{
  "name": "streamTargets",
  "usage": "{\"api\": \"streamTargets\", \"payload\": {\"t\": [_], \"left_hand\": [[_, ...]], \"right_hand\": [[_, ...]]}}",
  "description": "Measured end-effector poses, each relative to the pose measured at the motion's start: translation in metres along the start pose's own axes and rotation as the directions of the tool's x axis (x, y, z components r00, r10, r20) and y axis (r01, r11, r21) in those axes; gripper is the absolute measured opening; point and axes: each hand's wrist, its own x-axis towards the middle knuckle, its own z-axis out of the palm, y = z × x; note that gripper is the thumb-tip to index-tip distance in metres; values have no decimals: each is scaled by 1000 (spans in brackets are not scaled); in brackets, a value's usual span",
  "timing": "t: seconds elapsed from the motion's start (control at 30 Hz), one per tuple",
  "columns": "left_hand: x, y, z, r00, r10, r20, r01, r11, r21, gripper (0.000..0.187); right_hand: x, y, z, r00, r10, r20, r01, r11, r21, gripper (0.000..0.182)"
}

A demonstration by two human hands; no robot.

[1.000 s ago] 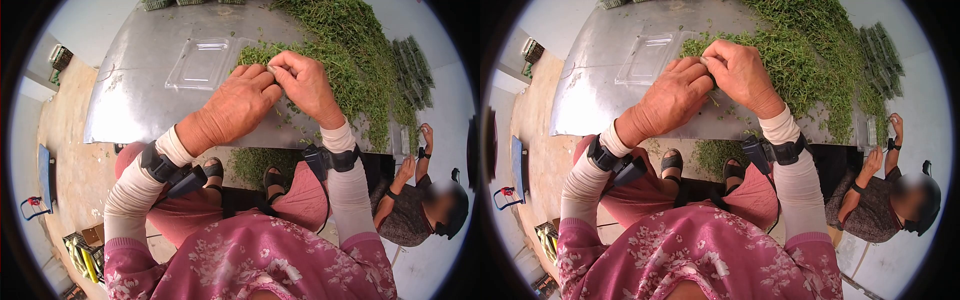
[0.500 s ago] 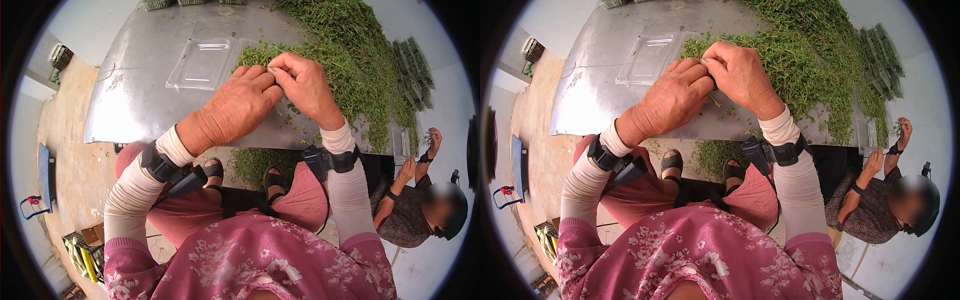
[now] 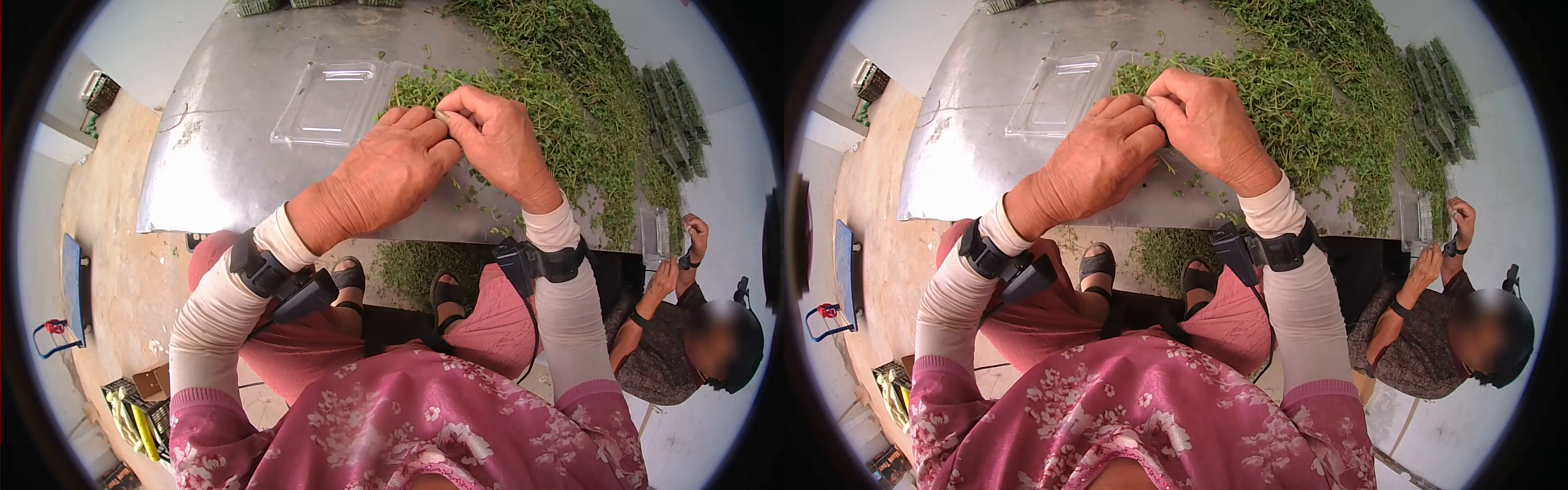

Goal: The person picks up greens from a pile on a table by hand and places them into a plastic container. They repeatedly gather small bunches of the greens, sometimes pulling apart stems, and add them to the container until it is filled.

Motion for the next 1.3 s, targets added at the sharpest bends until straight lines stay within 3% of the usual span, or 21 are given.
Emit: {"api": "streamTargets", "payload": {"t": [0.27, 0.37, 0.57, 0.67, 1.3], "left_hand": [[0, 0, 1, 1000, -3, -4, 3, 1000, -3, 28], [0, -1, 3, 997, 37, -66, -34, 998, 45, 13], [0, -1, 2, 998, 30, -56, -28, 999, 36, 12], [-1, -1, 1, 1000, -7, -5, 7, 1000, -21, 27], [-9, -2, 2, 1000, -17, -18, 17, 1000, -22, 27]], "right_hand": [[0, 0, 1, 1000, -3, 6, 3, 1000, -3, 10], [0, 0, 1, 1000, -12, 3, 12, 1000, -8, 10], [0, -2, 2, 1000, -13, -1, 13, 1000, -19, 10], [0, -2, 2, 1000, -12, 5, 12, 1000, -10, 10], [-2, -7, 8, 1000, -29, 9, 30, 999, -43, 9]]}}
